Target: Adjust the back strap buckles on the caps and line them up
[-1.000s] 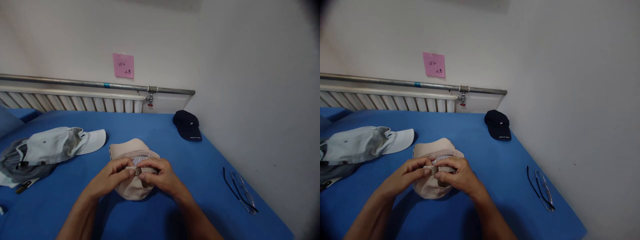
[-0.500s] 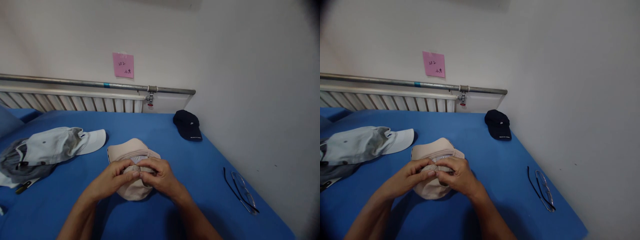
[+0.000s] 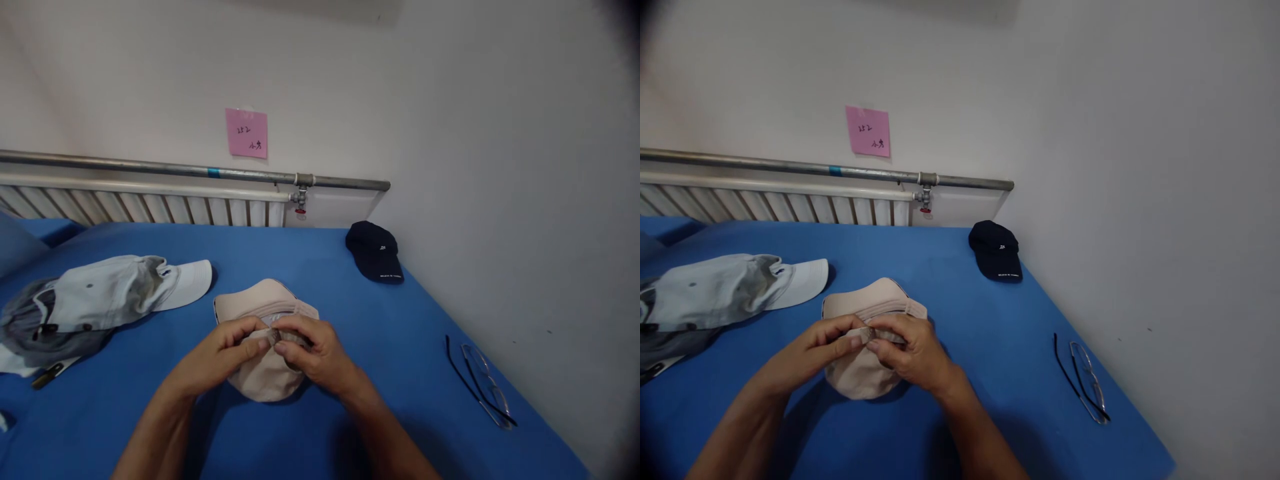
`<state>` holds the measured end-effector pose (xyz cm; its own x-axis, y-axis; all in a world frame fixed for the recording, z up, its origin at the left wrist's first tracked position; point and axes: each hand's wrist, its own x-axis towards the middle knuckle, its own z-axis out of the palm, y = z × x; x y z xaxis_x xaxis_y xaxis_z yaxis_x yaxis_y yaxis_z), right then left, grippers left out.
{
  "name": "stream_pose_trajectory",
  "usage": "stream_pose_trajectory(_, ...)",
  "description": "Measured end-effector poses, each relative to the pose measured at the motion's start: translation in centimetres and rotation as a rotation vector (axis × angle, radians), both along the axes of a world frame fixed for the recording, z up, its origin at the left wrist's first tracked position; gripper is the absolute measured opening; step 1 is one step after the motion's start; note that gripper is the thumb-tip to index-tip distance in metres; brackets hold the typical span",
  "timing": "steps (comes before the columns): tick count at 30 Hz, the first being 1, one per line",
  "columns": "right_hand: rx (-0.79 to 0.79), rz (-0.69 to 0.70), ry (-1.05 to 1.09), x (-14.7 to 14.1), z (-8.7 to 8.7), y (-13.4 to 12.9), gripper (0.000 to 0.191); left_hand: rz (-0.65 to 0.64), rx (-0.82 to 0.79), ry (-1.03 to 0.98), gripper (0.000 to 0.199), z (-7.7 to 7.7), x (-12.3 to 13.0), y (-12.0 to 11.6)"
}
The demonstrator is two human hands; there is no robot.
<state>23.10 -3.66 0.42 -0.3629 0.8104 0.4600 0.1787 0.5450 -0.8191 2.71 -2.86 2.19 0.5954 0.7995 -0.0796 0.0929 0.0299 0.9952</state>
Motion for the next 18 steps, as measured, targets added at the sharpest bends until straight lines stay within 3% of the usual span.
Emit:
stream_pose_trajectory(4, 0.076, 0.021, -0.035, -0.05, -0.18, 0.06, 0.025, 0.007, 0.034, 0.022, 0.028, 0.00, 0.17, 0.01)
stream_pose_trajectory(10, 0.069, 0.011, -0.033, -0.11, -0.26, -0.21, 0.022, 0.000, 0.040, 0.042, 0.022, 0.42, 0.23, -0.18)
stream_pose_trajectory(18, 0.062, -0.006, -0.053, -0.34, -0.26, -0.26, 0.027, 0.041, -0.044, -0.009, 0.023, 0.10, 0.25, -0.04)
